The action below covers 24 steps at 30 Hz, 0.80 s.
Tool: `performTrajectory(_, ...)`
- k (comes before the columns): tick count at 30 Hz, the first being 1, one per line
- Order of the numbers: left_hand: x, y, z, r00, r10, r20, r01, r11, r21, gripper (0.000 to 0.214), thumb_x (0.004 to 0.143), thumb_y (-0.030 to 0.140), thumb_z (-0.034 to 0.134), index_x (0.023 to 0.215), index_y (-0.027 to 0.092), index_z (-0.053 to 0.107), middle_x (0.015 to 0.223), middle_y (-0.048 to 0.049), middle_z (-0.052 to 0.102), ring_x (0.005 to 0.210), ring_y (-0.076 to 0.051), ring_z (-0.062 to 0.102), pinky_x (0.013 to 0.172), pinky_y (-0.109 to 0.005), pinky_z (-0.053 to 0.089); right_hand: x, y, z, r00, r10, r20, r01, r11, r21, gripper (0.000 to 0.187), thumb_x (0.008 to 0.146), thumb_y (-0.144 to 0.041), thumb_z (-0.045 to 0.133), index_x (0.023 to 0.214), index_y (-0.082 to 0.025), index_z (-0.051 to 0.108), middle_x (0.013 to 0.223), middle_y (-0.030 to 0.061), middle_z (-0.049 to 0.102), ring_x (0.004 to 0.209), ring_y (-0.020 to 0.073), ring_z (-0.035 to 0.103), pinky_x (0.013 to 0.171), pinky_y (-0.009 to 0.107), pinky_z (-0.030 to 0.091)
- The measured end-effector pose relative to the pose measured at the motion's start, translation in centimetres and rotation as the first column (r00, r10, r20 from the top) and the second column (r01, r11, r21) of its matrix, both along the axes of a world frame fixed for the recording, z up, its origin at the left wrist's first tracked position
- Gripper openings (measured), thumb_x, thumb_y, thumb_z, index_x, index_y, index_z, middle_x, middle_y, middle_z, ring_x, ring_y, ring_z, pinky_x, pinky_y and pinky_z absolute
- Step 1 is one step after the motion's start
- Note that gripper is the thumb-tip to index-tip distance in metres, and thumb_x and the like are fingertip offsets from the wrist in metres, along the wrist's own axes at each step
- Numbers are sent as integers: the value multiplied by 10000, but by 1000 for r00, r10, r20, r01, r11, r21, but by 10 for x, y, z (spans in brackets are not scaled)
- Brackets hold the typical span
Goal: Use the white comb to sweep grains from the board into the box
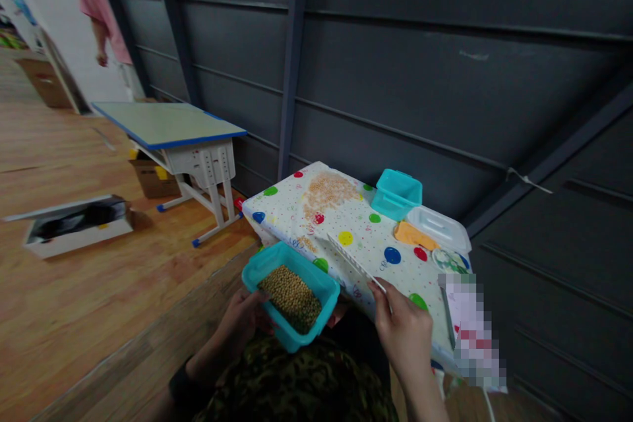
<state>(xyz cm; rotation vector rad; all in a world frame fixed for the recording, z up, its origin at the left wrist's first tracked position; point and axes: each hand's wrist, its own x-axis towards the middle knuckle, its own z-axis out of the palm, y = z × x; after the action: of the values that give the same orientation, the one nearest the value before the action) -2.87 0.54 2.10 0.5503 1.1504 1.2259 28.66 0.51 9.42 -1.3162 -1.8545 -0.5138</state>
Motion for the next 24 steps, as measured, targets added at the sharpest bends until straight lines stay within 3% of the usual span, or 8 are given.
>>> performTrajectory(8, 0, 0, 4, 1000, 0, -8, 1, 1000, 9, 401, 529, 518, 998, 554, 223, 727, 473, -33, 711, 396, -194, 639, 409, -312, 554, -27, -15, 8, 979, 182, -90, -185, 983, -22, 437, 1251, -300, 520, 1080, -177, 902, 902, 80, 923, 677, 214, 881, 668, 258, 676)
performTrajectory(16, 0, 2, 2, 999, -10, -34, 11, 1000, 15, 421, 523, 530, 990, 497, 240, 687, 445, -32, 683, 387, -183, 610, 416, -307, 539, -35, 6, 10, 991, 127, -31, -126, 992, 22, 488, 1253, -286, 480, 1038, -158, 899, 832, 91, 902, 614, 211, 855, 607, 260, 652)
performTrajectory(24, -2, 1, 3, 1000, 8, -22, -7, 1000, 22, 390, 550, 509, 970, 490, 244, 690, 454, -47, 696, 387, -205, 636, 412, -315, 536, -39, -3, 14, 966, 229, -120, -232, 973, -13, 426, 1245, -311, 541, 1070, -169, 902, 908, 86, 924, 689, 211, 888, 672, 244, 678)
